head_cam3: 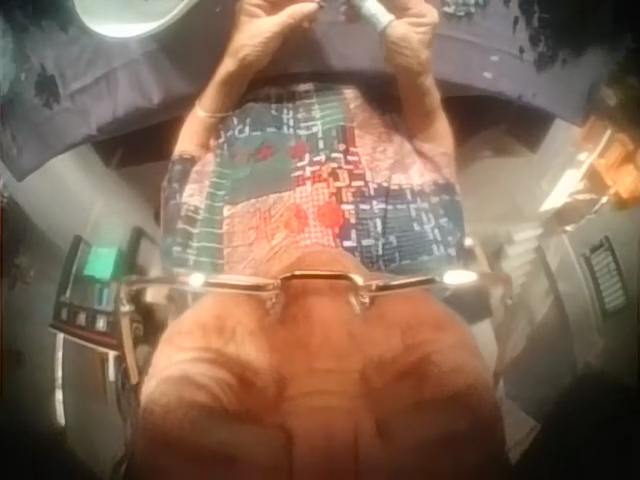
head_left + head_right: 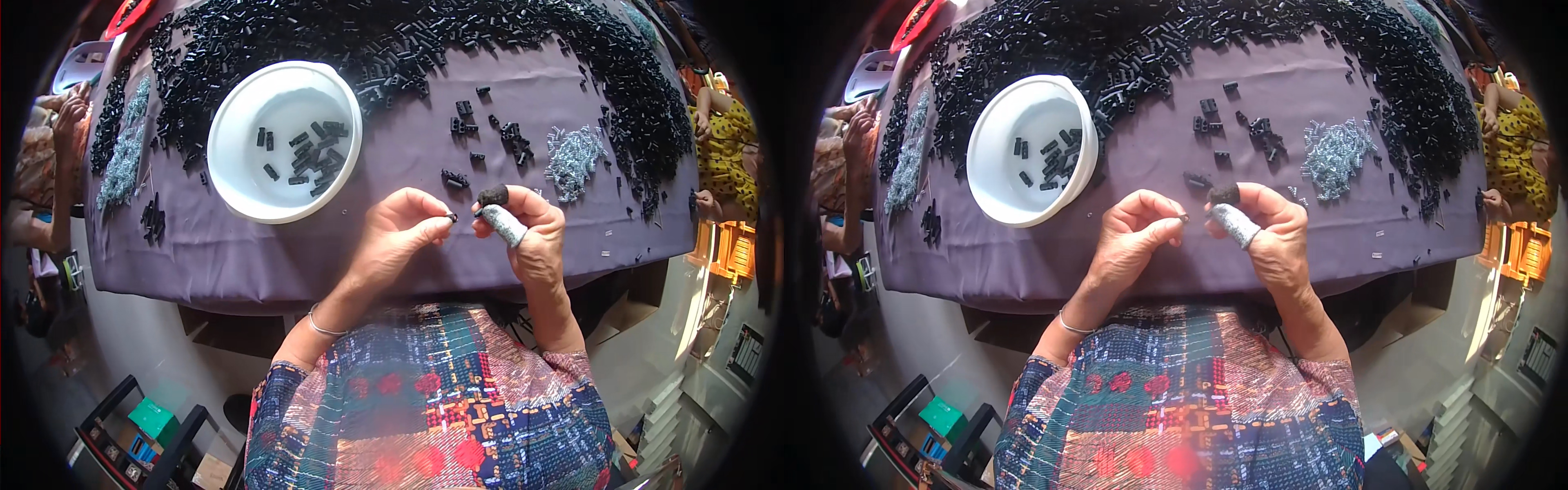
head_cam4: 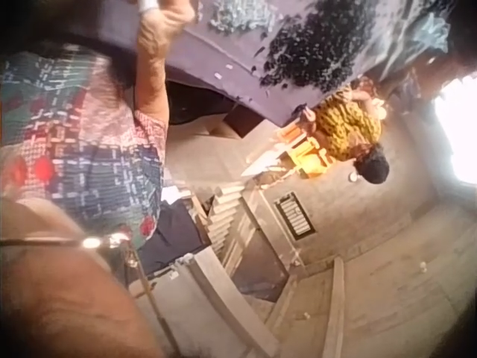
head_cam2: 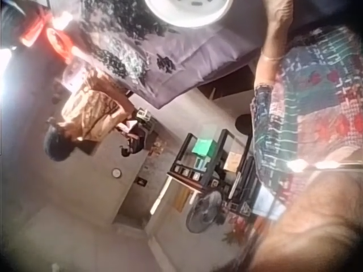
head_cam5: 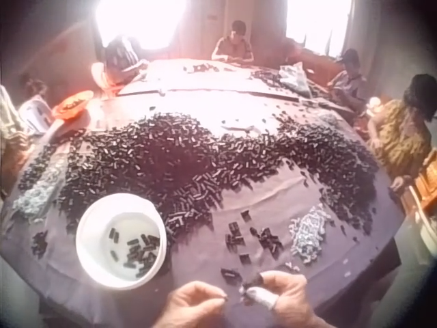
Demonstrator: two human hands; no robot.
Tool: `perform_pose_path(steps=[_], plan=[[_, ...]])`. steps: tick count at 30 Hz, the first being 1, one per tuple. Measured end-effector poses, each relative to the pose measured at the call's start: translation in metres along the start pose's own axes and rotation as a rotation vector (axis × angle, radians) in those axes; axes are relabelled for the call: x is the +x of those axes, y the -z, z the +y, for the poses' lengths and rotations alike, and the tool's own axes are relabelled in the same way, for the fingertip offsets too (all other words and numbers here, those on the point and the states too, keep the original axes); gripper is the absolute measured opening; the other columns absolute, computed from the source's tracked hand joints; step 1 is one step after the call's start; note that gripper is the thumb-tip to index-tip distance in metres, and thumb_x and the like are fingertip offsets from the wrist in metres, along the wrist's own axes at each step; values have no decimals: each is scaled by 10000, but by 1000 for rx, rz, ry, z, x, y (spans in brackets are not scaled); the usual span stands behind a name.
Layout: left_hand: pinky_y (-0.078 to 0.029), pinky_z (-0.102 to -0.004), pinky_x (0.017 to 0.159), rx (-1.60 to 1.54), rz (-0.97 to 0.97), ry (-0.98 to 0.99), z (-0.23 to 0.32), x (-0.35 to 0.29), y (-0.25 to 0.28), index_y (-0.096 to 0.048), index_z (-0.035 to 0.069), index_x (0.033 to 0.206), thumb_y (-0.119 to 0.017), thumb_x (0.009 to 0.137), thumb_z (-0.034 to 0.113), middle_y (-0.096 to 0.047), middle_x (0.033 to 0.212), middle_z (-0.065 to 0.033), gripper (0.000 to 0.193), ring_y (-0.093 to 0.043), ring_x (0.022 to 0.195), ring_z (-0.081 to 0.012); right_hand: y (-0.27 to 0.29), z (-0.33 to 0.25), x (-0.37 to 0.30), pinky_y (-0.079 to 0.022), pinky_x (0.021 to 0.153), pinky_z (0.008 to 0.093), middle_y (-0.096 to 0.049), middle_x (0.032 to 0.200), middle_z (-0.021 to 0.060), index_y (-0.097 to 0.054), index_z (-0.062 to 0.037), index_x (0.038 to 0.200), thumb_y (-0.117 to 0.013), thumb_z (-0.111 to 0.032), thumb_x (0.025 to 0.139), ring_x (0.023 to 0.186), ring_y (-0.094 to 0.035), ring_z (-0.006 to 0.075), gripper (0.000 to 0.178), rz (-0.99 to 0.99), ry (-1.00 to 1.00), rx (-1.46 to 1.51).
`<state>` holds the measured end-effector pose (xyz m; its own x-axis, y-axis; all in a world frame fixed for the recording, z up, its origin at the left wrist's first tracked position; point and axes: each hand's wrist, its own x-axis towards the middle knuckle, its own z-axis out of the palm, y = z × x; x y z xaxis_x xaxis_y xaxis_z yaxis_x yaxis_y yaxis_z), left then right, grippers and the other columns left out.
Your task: Manual assembly of small black plastic components at a workspace table.
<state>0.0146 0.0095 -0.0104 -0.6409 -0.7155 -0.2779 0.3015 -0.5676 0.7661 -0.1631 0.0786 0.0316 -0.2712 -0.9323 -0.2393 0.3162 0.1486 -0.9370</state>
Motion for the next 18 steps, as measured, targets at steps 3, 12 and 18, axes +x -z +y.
perform_pose_path(steps=[3,12,18], plan=[[-508,-248,709,-8,4,-36,1,-3,-5,-595,4,952,-682,851,46,-639,874,-62,140,-605,775,-119,-5,-2,-9,-566,773,284,-686,930,89,-630,49,1052,-663,29,835,832,-660,141,220,10,22,-36],[-512,-239,721,-38,96,-110,0,-13,-22,-596,5,984,-689,842,14,-657,929,-68,170,-619,808,-113,-20,9,-22,-527,773,234,-673,944,58,-622,40,1051,-639,95,807,847,-643,108,251,96,243,-172],[-524,-248,723,13,140,-139,-2,-16,-25,-602,-2,978,-696,829,0,-660,951,-77,176,-627,814,-117,-21,17,-24,-505,723,215,-672,905,38,-643,8,1013,-666,85,778,817,-635,89,249,148,302,-297]])
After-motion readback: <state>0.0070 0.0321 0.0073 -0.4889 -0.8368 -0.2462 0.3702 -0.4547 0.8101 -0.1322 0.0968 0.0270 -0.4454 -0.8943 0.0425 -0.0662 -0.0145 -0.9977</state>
